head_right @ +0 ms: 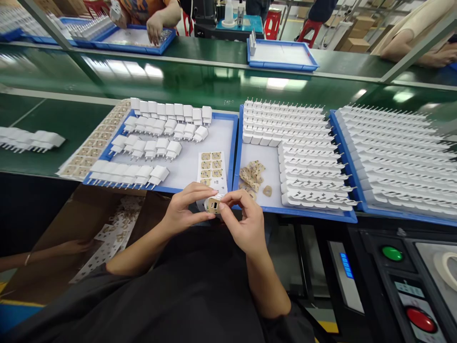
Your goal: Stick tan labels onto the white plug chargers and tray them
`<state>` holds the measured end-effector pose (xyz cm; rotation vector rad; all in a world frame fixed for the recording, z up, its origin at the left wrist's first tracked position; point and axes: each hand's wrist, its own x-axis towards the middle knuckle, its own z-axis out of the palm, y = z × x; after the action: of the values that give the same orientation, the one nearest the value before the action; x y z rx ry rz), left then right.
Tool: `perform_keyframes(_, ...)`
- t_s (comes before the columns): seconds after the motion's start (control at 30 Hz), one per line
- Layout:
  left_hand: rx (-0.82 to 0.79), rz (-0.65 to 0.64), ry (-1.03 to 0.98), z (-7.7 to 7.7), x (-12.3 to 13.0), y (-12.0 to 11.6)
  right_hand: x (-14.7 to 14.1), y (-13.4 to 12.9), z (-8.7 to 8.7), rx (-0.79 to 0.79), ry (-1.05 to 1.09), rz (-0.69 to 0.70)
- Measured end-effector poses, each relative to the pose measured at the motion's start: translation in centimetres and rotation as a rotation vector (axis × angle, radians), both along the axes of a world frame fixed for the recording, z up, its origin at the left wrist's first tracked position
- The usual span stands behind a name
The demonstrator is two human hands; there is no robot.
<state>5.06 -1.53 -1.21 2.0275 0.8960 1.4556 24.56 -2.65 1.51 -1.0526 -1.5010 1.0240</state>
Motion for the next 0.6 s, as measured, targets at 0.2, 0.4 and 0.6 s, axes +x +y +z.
perform_keyframes(0.2, 0.025, 0.002, 0.003, 0.3, 0.0, 0.0, -0.4, -0.2, 0.4, 0.063, -0.121, -0.077)
perform_keyframes(0.4, 0.106, 0.041, 0.005, 0.2, 0.1, 0.0, -0.9, -0.4, 1.2, 0.204, -0.313, -0.166)
perform_keyframes(0.6, 0.191, 0.103, -0.035, 0.6, 0.6, -0.2, -0.7, 0.3, 0.1, 0.064, -0.071, -0.143)
